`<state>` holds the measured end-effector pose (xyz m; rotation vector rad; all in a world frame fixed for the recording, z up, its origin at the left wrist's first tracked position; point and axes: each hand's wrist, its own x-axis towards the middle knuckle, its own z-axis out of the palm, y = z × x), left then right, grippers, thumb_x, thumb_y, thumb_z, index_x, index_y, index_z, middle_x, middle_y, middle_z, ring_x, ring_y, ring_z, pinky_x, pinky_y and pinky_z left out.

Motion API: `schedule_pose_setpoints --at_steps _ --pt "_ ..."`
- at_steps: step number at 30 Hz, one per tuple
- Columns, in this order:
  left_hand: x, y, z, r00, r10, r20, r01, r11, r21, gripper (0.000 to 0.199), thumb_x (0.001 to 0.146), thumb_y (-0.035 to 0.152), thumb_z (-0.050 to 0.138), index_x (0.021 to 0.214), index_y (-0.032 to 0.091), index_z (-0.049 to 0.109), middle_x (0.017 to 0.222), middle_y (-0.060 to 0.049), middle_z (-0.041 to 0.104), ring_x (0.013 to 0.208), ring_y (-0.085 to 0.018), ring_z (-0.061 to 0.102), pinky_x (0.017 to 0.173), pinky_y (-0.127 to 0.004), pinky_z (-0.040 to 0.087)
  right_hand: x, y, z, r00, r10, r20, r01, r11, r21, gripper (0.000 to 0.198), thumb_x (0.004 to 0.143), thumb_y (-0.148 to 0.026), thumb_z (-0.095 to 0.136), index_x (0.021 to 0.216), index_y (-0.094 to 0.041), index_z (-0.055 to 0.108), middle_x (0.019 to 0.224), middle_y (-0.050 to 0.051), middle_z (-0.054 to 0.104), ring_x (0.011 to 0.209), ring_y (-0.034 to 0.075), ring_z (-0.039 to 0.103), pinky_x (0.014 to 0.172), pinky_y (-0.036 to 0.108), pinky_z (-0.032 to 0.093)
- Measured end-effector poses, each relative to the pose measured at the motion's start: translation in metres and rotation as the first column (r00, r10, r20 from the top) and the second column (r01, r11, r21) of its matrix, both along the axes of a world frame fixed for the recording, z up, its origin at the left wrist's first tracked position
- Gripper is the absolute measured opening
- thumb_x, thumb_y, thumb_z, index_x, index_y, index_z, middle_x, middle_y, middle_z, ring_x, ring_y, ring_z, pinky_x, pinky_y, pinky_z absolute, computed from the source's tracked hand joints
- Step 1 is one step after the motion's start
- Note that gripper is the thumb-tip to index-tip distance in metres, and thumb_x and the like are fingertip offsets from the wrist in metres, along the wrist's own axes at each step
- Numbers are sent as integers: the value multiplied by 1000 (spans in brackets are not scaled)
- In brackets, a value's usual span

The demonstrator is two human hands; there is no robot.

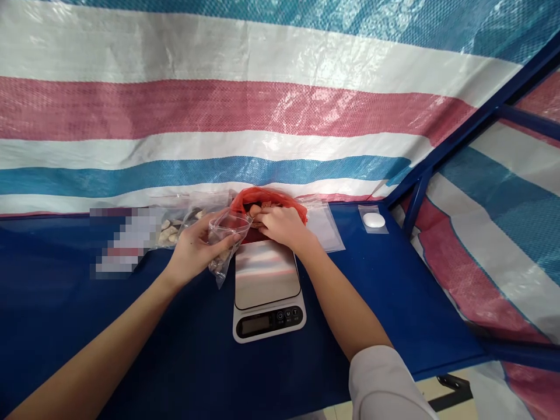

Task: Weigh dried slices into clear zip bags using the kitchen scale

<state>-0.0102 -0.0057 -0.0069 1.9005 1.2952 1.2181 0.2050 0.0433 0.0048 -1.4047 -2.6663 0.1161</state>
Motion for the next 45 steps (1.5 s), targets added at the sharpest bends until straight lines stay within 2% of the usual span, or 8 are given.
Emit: schedule_pose_setpoints --at_steps 7,18,26,31,35,40,43,45 --pt "0 2 -4 1000 10 12 -10 1000 -9 60 79 50 80 127 17 69 120 -11 73 113 -31 68 103 -47 52 -5 3 -6 1000 -7 19 7 1000 12 35 100 -38 53 126 -24 71 134 7 67 115 25 63 70 32 46" --pt "1 2 -1 1000 26 13 -25 1000 -19 57 78 53 80 121 18 71 118 -10 74 113 -31 68 104 -45 52 -1 6 -9 1000 21 -22 -20 999 40 37 104 -39 45 118 -26 76 131 4 70 115 23 63 67 31 42" --pt "0 2 -3 999 17 29 -16 999 -39 58 78 52 79 124 18 70 119 -11 74 113 -31 68 104 -47 52 6 6 1 991 -78 -112 76 997 -27 31 100 -42 53 110 -28 79 107 4 78 96 22 69 70 29 41" --pt "1 1 -2 1000 14 24 -13 999 -41 57 79 52 78 125 21 70 117 -10 74 111 -32 69 100 -50 55 8 6 6 980 -75 -187 57 993 -100 28 97 -38 58 107 -25 80 97 5 79 88 20 69 73 28 43" --pt "2 1 -1 1000 4 12 -4 1000 -28 55 80 52 77 125 21 70 114 -9 74 108 -31 70 98 -50 56 19 8 11 925 -55 -376 -8 987 -163 24 93 -37 64 101 -23 82 92 3 80 83 18 69 76 28 47" --pt "3 1 -2 999 -46 -14 46 999 -3 56 81 51 76 125 18 70 112 -9 75 106 -29 70 99 -45 55 35 2 30 763 -44 -646 -135 965 -224 22 88 -40 71 99 -25 83 96 1 81 89 20 73 84 32 55" --pt "5 -1 -2 995 -90 -41 90 996 -7 53 81 49 75 124 18 71 114 -10 75 102 -27 70 92 -41 57 35 -7 44 704 -21 -710 -211 948 -237 22 85 -38 74 101 -25 82 99 1 80 94 22 73 89 35 57" --pt "7 -2 0 992 -116 -48 116 993 -14 53 82 48 75 125 17 70 116 -11 74 102 -27 70 87 -39 58 31 -13 51 706 22 -708 -256 940 -227 20 86 -39 74 98 -25 82 97 1 80 93 21 73 87 35 57"
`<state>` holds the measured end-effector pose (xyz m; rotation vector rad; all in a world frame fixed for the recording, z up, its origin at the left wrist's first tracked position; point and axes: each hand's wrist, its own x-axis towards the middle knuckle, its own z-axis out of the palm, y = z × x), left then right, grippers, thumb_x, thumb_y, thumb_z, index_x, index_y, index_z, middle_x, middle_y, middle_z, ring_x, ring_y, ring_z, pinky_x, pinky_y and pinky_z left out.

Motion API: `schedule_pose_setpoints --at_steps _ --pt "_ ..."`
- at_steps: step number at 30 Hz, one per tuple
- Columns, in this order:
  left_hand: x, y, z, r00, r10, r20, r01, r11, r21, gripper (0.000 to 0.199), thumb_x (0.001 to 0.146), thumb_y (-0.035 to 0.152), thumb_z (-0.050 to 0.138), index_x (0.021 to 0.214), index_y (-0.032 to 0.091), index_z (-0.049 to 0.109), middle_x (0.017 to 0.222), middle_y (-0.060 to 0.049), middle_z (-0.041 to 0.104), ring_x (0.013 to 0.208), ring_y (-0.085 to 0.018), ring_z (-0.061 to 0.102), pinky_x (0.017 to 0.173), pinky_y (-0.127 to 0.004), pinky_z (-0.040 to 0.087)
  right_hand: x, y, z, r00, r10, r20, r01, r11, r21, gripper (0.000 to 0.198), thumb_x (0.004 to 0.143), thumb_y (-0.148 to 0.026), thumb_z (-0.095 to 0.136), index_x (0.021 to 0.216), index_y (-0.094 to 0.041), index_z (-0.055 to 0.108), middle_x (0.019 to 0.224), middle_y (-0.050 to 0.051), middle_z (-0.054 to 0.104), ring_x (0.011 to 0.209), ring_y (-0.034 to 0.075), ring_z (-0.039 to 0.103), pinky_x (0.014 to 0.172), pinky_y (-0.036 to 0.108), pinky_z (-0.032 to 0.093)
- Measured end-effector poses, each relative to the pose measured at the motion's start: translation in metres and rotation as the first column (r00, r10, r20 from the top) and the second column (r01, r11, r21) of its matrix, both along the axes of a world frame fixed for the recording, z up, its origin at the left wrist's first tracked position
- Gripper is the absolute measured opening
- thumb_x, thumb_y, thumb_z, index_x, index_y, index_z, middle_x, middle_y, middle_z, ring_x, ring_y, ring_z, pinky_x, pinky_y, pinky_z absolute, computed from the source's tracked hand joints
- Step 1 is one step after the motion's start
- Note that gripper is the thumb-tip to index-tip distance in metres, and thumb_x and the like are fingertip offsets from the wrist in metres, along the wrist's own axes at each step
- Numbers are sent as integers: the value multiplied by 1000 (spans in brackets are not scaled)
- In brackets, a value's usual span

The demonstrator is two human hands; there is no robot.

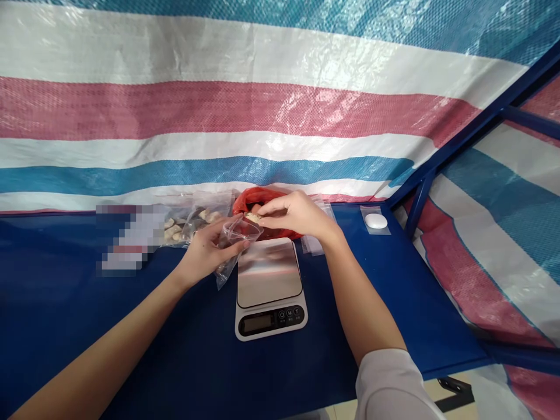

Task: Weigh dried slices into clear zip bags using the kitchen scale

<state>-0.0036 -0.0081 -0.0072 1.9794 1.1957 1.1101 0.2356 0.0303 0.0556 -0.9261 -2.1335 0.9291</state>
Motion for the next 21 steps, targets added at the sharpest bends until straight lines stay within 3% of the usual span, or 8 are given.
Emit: schedule_pose_setpoints --at_steps 4,9,13,16,21 --pt "3 -3 3 998 -57 14 57 998 -17 54 83 43 75 130 19 68 117 -11 73 103 -26 69 81 -37 59 -10 -8 6 993 73 92 -79 995 68 22 89 -42 71 91 -24 83 87 1 78 82 18 70 77 30 52" --pt "3 -3 3 994 -107 15 107 994 -3 54 83 40 76 132 19 67 115 -11 73 98 -25 69 80 -36 59 -20 -12 5 948 53 315 -113 978 175 18 91 -29 67 81 -21 81 67 -2 68 63 11 56 61 26 37" --pt "3 -3 0 993 -119 -13 120 992 31 55 82 40 77 132 20 67 115 -10 72 95 -24 69 81 -36 58 -28 -17 7 890 12 455 -124 968 217 18 90 -21 66 76 -23 78 73 -1 69 65 11 53 63 28 35" --pt "4 -4 -1 993 -116 -34 117 993 31 53 83 38 76 131 18 68 113 -10 72 91 -22 69 78 -35 58 -34 -22 11 851 -39 523 -92 971 222 23 93 -25 62 76 -26 77 77 -1 70 70 15 57 65 29 37" --pt "3 -3 2 993 -115 -12 115 992 54 54 82 37 76 131 18 67 119 -12 72 107 -28 68 91 -41 57 -38 -25 13 860 -23 510 -104 970 218 22 94 -25 59 83 -28 78 84 -1 72 75 17 61 66 29 40"
